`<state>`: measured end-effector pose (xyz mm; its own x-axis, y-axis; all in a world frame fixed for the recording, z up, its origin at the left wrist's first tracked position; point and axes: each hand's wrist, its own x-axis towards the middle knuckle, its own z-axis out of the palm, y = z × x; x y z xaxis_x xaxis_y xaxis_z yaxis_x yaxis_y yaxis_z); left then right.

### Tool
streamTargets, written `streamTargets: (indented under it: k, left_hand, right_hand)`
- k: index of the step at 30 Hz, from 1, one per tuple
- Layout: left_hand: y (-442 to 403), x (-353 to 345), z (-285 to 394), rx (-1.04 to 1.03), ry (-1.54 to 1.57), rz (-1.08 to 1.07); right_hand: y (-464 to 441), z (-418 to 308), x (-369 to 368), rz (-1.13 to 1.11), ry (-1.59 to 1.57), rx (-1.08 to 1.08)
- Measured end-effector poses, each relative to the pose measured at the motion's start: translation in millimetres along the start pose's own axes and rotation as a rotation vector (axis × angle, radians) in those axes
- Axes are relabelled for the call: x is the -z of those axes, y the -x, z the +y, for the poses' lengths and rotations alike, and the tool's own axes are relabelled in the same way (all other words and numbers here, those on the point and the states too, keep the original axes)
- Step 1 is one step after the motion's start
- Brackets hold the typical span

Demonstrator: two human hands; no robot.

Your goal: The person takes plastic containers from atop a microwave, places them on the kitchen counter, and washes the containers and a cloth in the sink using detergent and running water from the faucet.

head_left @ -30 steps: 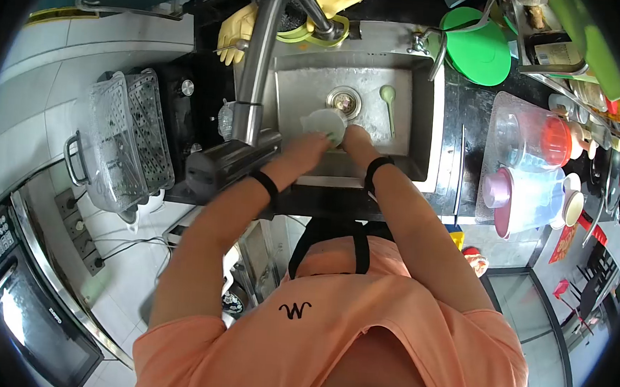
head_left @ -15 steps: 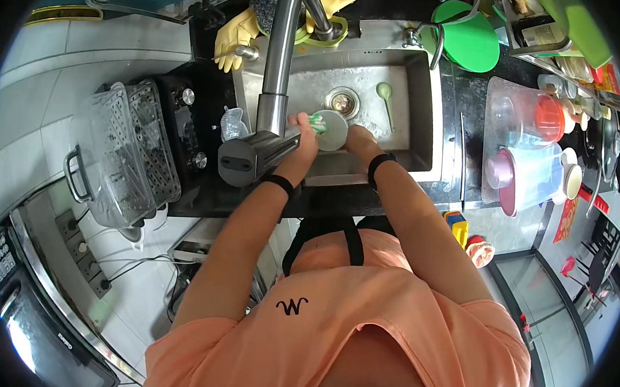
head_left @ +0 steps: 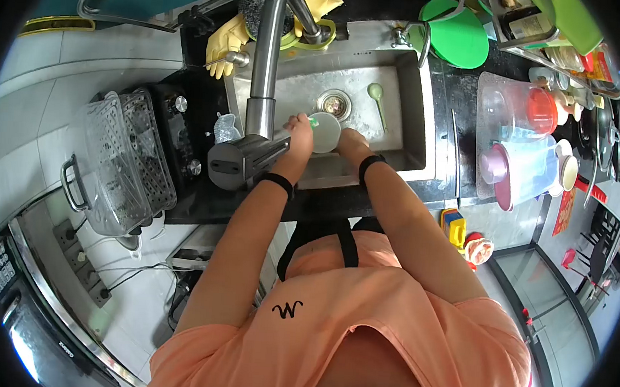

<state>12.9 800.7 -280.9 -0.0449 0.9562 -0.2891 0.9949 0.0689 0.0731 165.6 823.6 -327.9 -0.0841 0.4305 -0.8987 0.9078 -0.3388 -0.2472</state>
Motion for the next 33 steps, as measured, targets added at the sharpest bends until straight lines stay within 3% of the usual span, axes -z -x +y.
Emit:
streamTargets:
  k: [3, 5, 9, 13, 15, 16, 19, 25, 27, 29, 33]
  left_hand:
    - [-10.5, 5.7, -9.7, -0.162, -0.004, -0.051]
    - [-22.7, 23.8, -11.8, -0.272, -0.066, -0.221]
    - [-40.4, 32.9, -27.2, -0.535, -0.157, -0.240]
    - [-37.9, 51.2, -45.0, -0.536, -0.126, -0.199]
    - [-31.9, 57.3, -57.2, -0.266, 0.016, -0.191]
    - [-30.7, 58.1, -57.4, -0.271, 0.010, -0.192]
    - [-19.7, 59.4, -58.6, 0.031, 0.257, 0.016]
    - [-10.4, 1.5, -15.2, -0.060, 0.246, 0.106]
    - [-18.8, -10.5, -13.4, -0.046, 0.266, 0.094]
    - [-30.8, -5.3, -8.2, -0.032, 0.142, -0.093]
    - [-45.1, 16.8, -18.7, -0.120, 0.098, -0.250]
  right_hand:
    - [-12.5, 6.0, -9.2, 0.027, 0.024, -0.002]
    - [-9.4, 8.1, -9.2, 0.039, -0.002, -0.013]
    - [-20.6, 12.5, -13.2, 0.060, -0.026, -0.006]
    - [-14.1, 9.5, -5.2, 0.009, -0.010, 0.000]
    - [-21.2, 11.8, -7.4, -0.046, 0.011, 0.035]
    - [-21.2, 11.2, -7.2, -0.045, 0.003, 0.036]
    - [-18.5, 9.3, -8.3, 0.017, 0.010, 0.017]
    - [-11.4, 5.4, 0.3, -0.030, -0.019, -0.028]
    - [-14.1, 9.1, -6.8, 0.045, -0.015, 0.031]
    - [-6.5, 10.3, -5.0, 0.048, -0.029, 0.016]
    - [-19.5, 15.2, -7.3, -0.017, -0.056, 0.012]
